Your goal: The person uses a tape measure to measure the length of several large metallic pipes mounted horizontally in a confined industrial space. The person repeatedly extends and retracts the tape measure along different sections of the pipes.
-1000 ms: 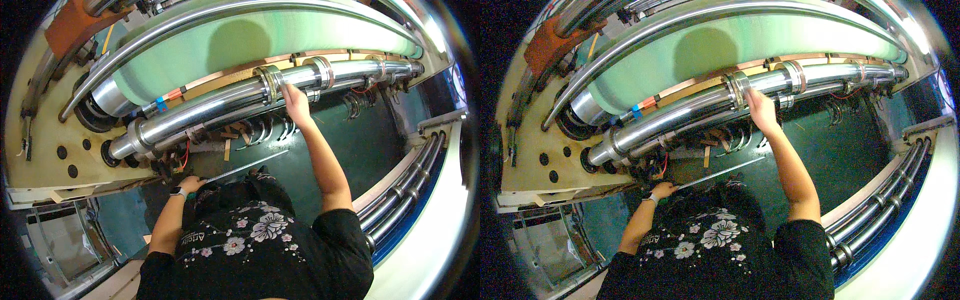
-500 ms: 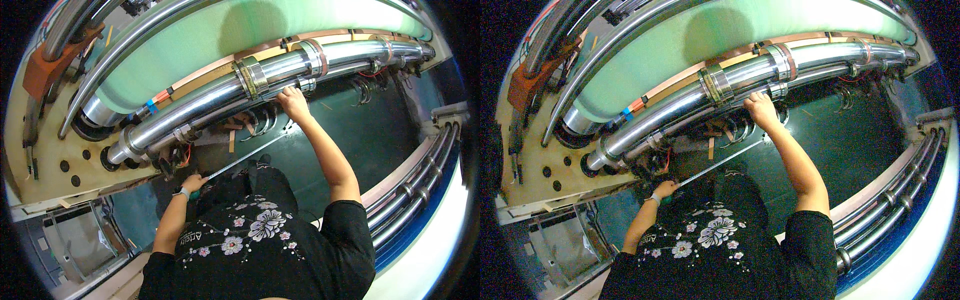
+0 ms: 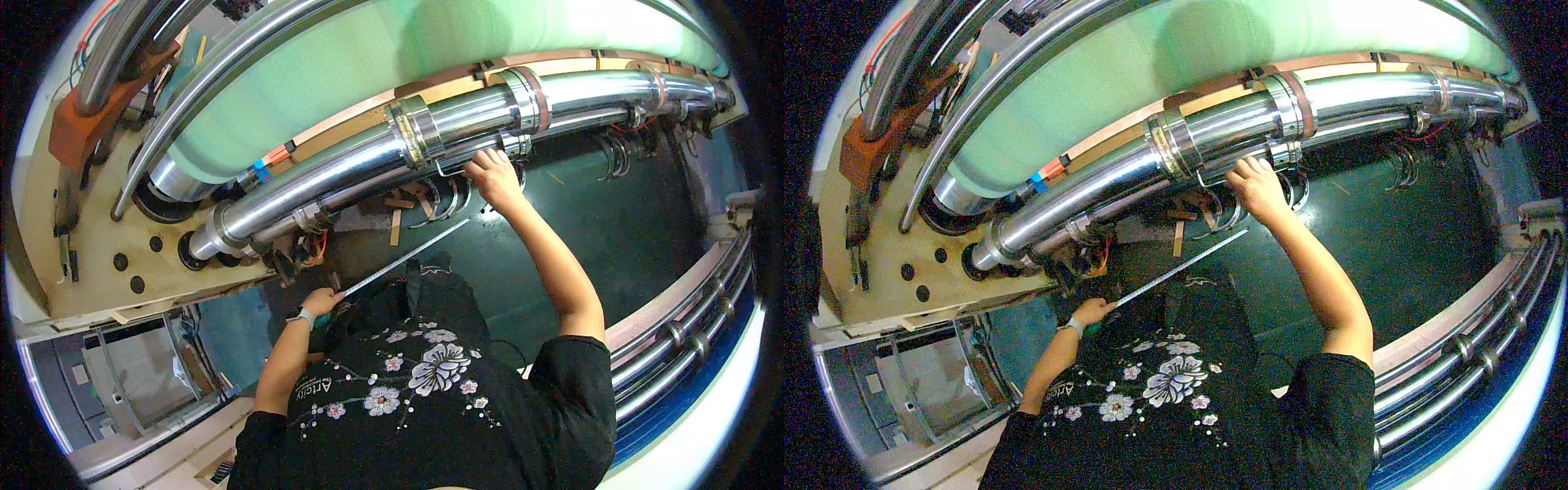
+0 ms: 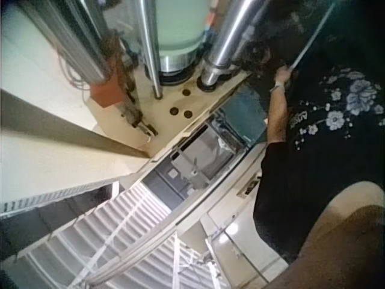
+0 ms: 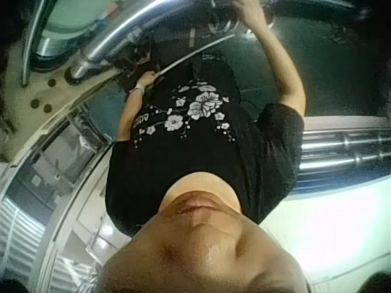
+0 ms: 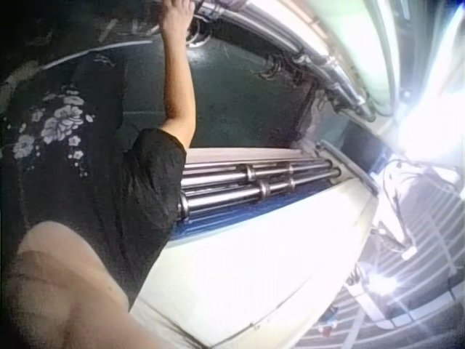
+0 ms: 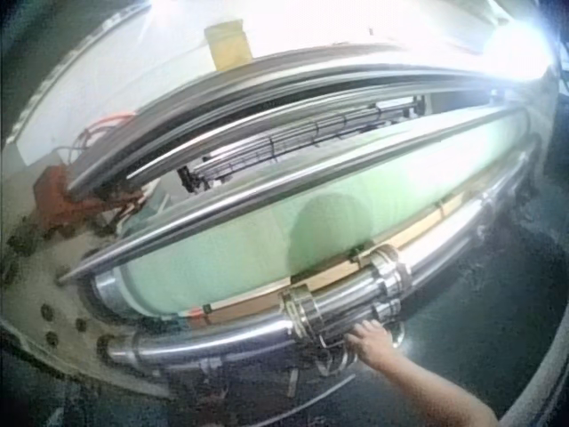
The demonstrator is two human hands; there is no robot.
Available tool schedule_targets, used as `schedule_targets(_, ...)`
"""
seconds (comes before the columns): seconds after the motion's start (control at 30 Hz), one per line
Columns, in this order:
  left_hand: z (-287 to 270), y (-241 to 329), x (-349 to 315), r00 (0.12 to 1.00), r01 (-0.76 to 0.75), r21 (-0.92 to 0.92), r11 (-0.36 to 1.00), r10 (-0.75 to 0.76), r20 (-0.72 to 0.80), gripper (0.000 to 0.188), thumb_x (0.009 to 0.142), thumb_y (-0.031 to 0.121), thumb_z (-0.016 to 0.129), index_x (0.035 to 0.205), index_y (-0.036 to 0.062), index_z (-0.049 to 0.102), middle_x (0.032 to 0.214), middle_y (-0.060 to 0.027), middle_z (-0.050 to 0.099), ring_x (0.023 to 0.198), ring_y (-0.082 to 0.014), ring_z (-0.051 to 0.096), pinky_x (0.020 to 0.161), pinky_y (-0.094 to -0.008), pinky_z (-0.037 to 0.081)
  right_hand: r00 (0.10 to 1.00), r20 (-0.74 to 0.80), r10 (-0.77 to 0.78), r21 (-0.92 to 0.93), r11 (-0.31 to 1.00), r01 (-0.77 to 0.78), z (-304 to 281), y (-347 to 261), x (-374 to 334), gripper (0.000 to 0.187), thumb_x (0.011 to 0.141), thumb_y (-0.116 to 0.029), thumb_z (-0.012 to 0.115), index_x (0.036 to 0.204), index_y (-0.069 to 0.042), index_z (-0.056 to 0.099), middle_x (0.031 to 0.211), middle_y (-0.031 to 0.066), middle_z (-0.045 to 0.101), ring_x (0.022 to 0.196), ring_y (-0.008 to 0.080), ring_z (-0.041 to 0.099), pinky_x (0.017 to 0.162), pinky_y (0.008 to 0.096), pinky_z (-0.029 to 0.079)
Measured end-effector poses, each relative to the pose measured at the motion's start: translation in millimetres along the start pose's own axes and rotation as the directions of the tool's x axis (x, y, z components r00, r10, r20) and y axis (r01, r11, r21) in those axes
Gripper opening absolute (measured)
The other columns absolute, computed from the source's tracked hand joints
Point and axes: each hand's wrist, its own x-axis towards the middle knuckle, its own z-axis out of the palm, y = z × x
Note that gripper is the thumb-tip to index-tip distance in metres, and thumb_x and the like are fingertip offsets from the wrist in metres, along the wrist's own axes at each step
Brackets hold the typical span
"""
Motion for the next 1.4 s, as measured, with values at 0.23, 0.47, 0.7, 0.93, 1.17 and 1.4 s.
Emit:
schedule_targets(0.23,0.5,4.7,3.6,1.0,-0.006,-0.022,1.0,0.006,0.009,0.052,0.08,0.049,0.044,0.082,-0.0013,0.058,0.085,-0.0189,0.058,0.083,-0.034,0.054,0.073,-0.0406,0.041,0.998,0.062,0.009,0.031,0.999,-0.011,16.0,5.3,6.9,0.011,0.07,-0.016,0.048,0.077,-0.012,0.056,0.077,0.0047,0.047,0.081,0.0208,0.047,0.07,0.0318,0.036)
schedule_targets(0.47,-3.2,2.9,3.8,0.998,-0.066,0.034,0.997,0.066,-0.006,0.052,0.08,0.048,0.045,0.079,-0.0022,0.058,0.083,-0.0196,0.057,0.082,-0.0336,0.054,0.072,-0.0408,0.041,1.0,-0.022,0.012,0.025,1.0,-0.012,18.8,7.2,-0.4,0.011,0.07,-0.015,0.047,0.078,-0.011,0.055,0.077,0.0048,0.046,0.081,0.0208,0.047,0.07,0.0316,0.036)
schedule_targets(0.7,-8.4,10.2,-4.1,1.0,-0.029,0.065,0.997,0.028,0.011,0.053,0.08,0.049,0.045,0.081,-0.0023,0.058,0.086,-0.0205,0.057,0.082,-0.035,0.054,0.073,-0.0407,0.041,1.0,-0.006,-0.012,0.014,1.0,0.012,28.3,9.4,1.8,0.012,0.07,-0.016,0.047,0.078,-0.011,0.055,0.08,0.0048,0.047,0.083,0.0208,0.046,0.073,0.0317,0.036)
schedule_targets(0.93,-19.6,30.6,-6.4,1.0,-0.031,0.05,0.998,0.031,0.007,0.053,0.08,0.051,0.043,0.084,0.0002,0.059,0.089,-0.0209,0.057,0.085,-0.0359,0.054,0.073,-0.0429,0.041,0.998,0.04,0.057,0.03,0.998,-0.058,31.4,14.3,-4.2,0.017,0.069,-0.018,0.049,0.082,-0.011,0.057,0.089,0.0062,0.049,0.092,0.0233,0.046,0.079,0.0361,0.036)
schedule_targets(1.17,-12.8,24.6,0.8,0.999,-0.038,0.044,0.998,0.037,0.027,0.052,0.082,0.048,0.042,0.085,-0.0009,0.058,0.088,-0.0198,0.057,0.082,-0.0342,0.053,0.071,-0.0424,0.04,1.0,-0.02,0.018,0.005,1.0,-0.018,36.6,10.0,-2.1,0.015,0.069,-0.017,0.049,0.081,-0.01,0.055,0.08,0.0058,0.047,0.084,0.0221,0.046,0.073,0.0333,0.036)
schedule_targets(1.4,-10.2,18.3,1.1,1.0,-0.015,0.072,0.997,0.014,0.015,0.052,0.08,0.052,0.044,0.079,0.0011,0.057,0.08,-0.0174,0.057,0.077,-0.0325,0.054,0.068,-0.0404,0.041,0.997,-0.071,0.016,0.053,0.999,-0.012,24.6,6.0,-3.5,0.01,0.069,-0.017,0.054,0.076,-0.009,0.053,0.077,0.005,0.046,0.078,0.0221,0.045,0.069,0.0335,0.035)
